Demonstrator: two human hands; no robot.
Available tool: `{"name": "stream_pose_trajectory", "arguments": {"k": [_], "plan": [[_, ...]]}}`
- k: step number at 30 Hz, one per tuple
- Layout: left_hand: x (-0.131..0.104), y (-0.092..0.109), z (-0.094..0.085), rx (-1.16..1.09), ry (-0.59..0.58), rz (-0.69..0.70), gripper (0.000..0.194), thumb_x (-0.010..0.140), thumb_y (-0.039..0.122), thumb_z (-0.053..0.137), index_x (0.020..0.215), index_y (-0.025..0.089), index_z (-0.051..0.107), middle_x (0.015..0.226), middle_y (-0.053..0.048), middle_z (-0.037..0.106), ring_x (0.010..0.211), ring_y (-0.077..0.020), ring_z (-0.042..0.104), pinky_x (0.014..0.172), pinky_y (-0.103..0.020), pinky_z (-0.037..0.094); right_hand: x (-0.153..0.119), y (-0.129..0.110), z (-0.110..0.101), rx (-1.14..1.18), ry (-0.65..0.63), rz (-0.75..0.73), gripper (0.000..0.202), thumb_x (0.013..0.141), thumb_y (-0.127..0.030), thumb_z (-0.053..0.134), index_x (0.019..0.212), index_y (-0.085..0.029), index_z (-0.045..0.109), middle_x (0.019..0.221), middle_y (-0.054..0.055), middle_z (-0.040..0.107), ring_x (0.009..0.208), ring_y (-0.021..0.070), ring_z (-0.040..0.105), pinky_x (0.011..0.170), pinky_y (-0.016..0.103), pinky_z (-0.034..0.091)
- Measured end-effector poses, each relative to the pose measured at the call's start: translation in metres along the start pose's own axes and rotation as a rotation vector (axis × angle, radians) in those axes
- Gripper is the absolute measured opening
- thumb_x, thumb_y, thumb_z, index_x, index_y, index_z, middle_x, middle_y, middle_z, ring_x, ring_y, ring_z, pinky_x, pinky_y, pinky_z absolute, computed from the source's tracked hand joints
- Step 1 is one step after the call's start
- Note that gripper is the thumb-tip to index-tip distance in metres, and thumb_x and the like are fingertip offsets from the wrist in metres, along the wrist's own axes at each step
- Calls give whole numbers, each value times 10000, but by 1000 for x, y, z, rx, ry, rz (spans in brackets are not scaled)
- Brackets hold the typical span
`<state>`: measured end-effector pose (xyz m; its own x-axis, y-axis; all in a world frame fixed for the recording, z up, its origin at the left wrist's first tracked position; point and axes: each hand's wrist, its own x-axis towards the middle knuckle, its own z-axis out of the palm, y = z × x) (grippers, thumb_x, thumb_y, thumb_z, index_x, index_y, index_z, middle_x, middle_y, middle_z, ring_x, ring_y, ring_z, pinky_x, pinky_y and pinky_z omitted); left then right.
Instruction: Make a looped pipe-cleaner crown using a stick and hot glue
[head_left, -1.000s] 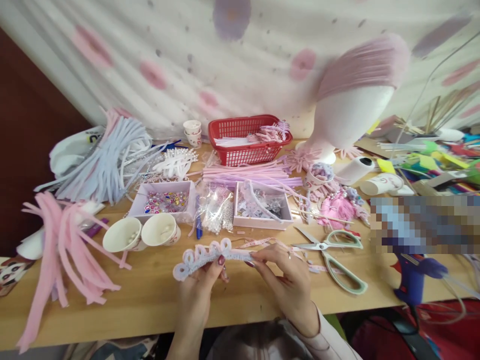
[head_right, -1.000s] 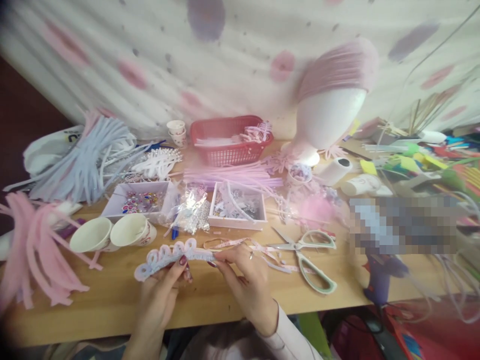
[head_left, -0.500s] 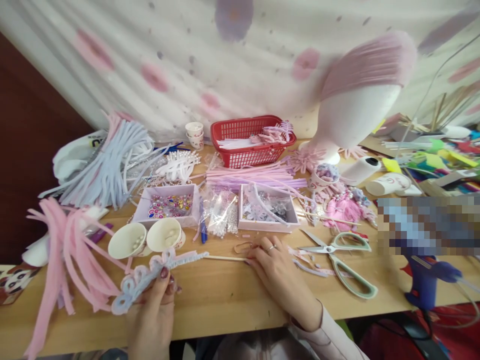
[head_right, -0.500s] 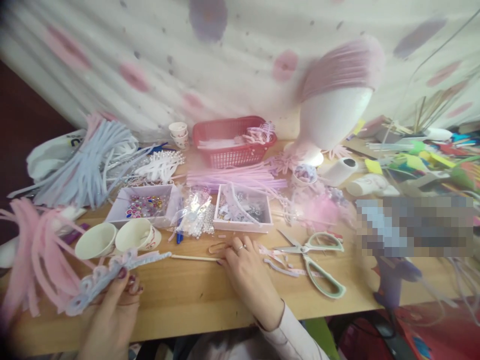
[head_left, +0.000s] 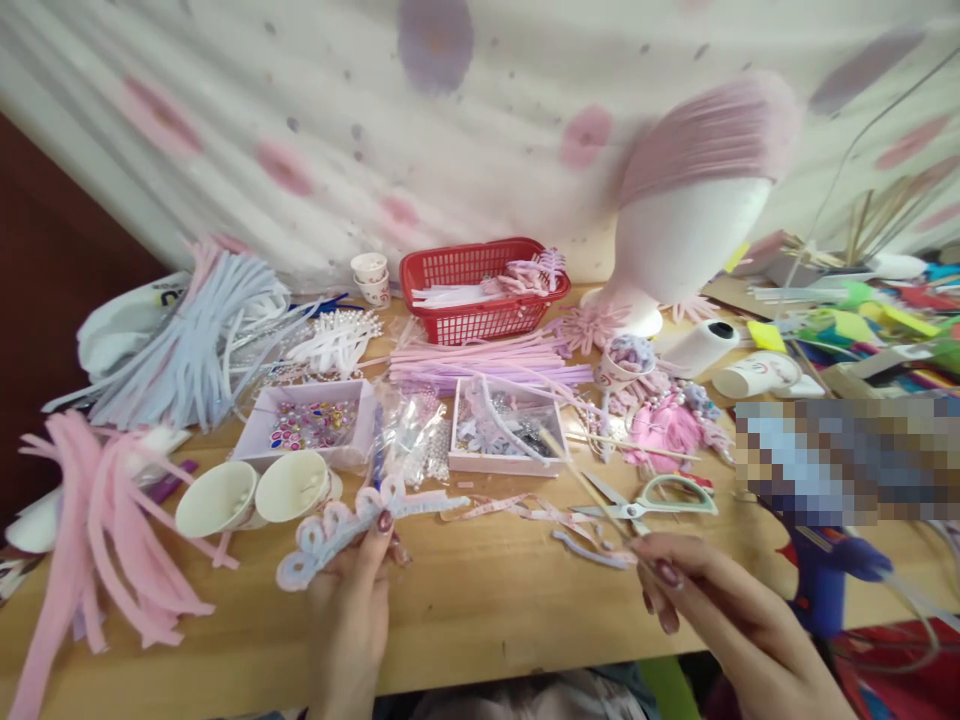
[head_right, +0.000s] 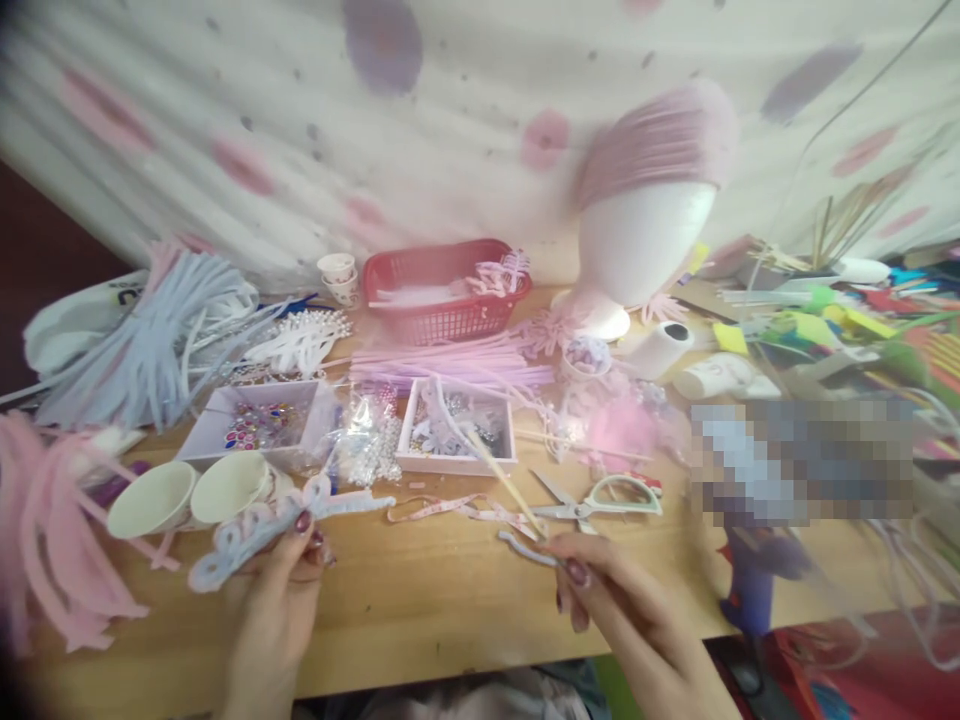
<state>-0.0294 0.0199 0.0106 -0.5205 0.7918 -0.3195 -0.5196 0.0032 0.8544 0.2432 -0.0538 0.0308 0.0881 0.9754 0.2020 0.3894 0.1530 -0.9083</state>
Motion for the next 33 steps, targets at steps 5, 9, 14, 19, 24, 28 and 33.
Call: {"name": "stream_pose_trajectory", "arguments": {"k": [5, 9, 14, 19, 24, 28, 33], "plan": [[-16, -11, 31, 82, -132, -119, 267, 447, 200, 922, 585, 149, 700, 549, 26, 651, 442, -89, 543, 399, -188, 467, 8, 14, -12, 519, 83, 42, 103, 923, -316, 677, 963, -308, 771, 667, 33, 693, 419, 144, 589, 388, 252, 448], [-30, -14, 51, 190, -339, -162, 208, 601, 271, 882, 612, 129, 729, 511, -8, 654, 460, -114, 574, 459, -220, 484, 22, 17, -19, 665, 66, -36, 209, 875, -373, 727, 1076, -317, 727, 590, -4, 641, 376, 138, 534, 376, 271, 402], [-34, -21, 65, 250, -444, -199, 218, 631, 304, 879, 625, 128, 750, 541, -36, 689, 502, -141, 606, 515, -252, 511, 43, 15, -23, 715, 264, -67, 470, 939, -574, 587, 616, -236, 537, 356, -69, 319, 331, 110, 279, 419, 286, 342], [-27, -31, 64, 368, -652, -203, 281, 765, 396, 804, 659, 145, 735, 576, -44, 705, 564, -162, 652, 640, -281, 545, 56, 21, -26, 656, 88, -62, 366, 981, -514, 533, 903, -225, 744, 550, 16, 639, 371, 135, 422, 423, 296, 380], [-25, -31, 62, 487, -777, -164, 241, 899, 392, 654, 839, 164, 706, 699, -35, 742, 628, -159, 667, 688, -284, 550, 56, 22, -9, 722, 101, -38, 420, 964, -486, 605, 639, -220, 607, 361, -63, 385, 343, 108, 356, 390, 239, 314], [-27, -27, 65, 567, -864, -177, 204, 905, 345, 632, 825, 162, 672, 699, -22, 722, 656, -149, 665, 675, -261, 534, 57, 17, 6, 763, 165, 76, 486, 989, -534, 543, 631, -211, 605, 336, -70, 359, 338, 93, 339, 383, 211, 289], [-28, -23, 68, 561, -900, -214, 193, 842, 340, 674, 794, 155, 651, 694, -21, 704, 641, -142, 652, 645, -259, 538, 66, 18, 14, 751, 183, 122, 505, 909, -573, 656, 583, -192, 598, 324, -75, 377, 300, 57, 337, 370, 185, 291]]}}
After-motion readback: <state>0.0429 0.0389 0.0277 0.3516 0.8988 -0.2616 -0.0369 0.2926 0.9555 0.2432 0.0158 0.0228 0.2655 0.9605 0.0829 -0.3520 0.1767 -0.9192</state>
